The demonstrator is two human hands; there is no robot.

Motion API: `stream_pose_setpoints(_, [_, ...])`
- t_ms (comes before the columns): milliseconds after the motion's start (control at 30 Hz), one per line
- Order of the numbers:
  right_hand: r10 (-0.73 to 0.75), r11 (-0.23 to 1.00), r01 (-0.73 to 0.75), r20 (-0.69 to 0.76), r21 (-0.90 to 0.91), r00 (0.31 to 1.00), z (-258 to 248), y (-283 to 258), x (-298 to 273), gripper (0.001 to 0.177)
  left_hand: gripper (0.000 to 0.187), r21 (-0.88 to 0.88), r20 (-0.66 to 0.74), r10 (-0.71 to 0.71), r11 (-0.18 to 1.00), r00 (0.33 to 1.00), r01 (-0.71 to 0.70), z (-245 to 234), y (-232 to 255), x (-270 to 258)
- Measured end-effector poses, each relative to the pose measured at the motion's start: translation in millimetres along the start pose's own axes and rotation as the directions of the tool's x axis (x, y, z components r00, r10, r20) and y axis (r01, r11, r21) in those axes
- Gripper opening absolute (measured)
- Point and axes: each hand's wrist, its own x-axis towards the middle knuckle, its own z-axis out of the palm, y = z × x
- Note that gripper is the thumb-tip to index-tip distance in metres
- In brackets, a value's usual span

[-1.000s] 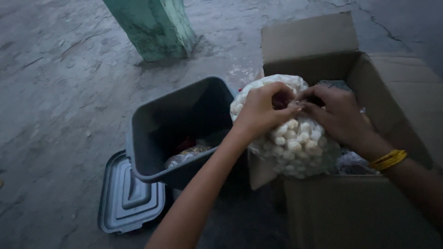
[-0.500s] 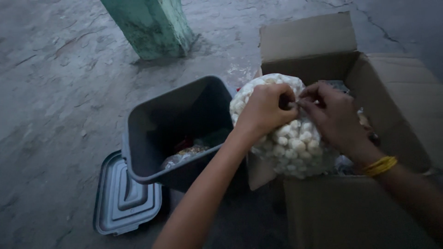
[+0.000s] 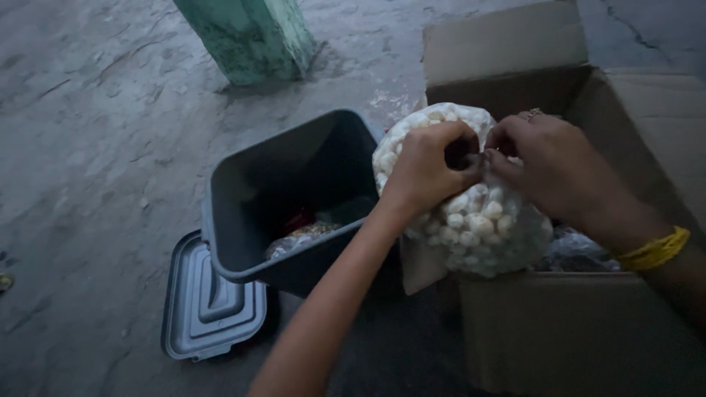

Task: Organizing various food packets and snack bags from a cardboard box into a plastic storage bin.

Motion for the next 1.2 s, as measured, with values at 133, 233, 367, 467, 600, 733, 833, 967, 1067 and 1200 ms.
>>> stream_pose_setpoints(133, [0.041,0.975,-0.029,0.051,-0.219,0.998,9,-6,-3,0.024,0.028,-0.027,0.059,-0.063,0.998,0.996,0.065,-5,1,1])
stream_pose_setpoints(233, [0.156,0.988,-0.155,0.082,-0.021,0.984,23,1,-4,0.026,0.031,0.021,0.064,0.02,1.0,0.998,-0.021,-11,1,2])
stream_pose_setpoints(367, [0.426,0.857,-0.474,0.238,0.202,0.873,29,6,-2,0.024,0.025,-0.035,0.135,-0.03,0.999,0.99,0.035,-13,-5,1])
stream_pose_setpoints(467, [0.408,0.847,-0.473,0.274,0.243,0.871,28,16,-3,0.025,0.027,-0.018,0.185,-0.033,0.999,0.982,0.037,-9,-10,5])
stream_pose_setpoints(600, [0.404,0.873,-0.46,0.287,0.164,0.868,11,-7,-7,0.027,0.032,0.057,0.241,-0.045,0.998,0.97,0.032,-7,-19,9])
stream_pose_setpoints(733, [0.18,0.966,-0.198,0.113,0.167,0.977,19,3,-11,0.024,0.027,-0.006,0.238,0.074,0.997,0.968,-0.074,-9,-29,8])
stream_pose_setpoints(833, [0.2,0.956,-0.217,0.102,0.196,0.975,25,9,-12,0.023,0.028,-0.043,0.265,0.094,0.995,0.96,-0.086,-9,-29,5])
stream_pose_setpoints(967, [0.218,0.936,-0.243,0.121,0.256,0.968,24,11,-14,0.022,0.026,-0.063,0.254,-0.222,0.968,0.941,0.245,-5,-21,6])
stream_pose_setpoints(1067, [0.225,0.912,-0.262,0.151,0.317,0.963,29,20,-15,0.023,0.026,-0.039,0.217,-0.178,0.981,0.96,0.191,1,-24,11])
stream_pose_setpoints(1200, [0.291,0.886,-0.34,0.192,0.316,0.937,36,27,-17,0.023,0.024,0.041,0.198,0.002,0.999,0.98,-0.01,4,-16,16])
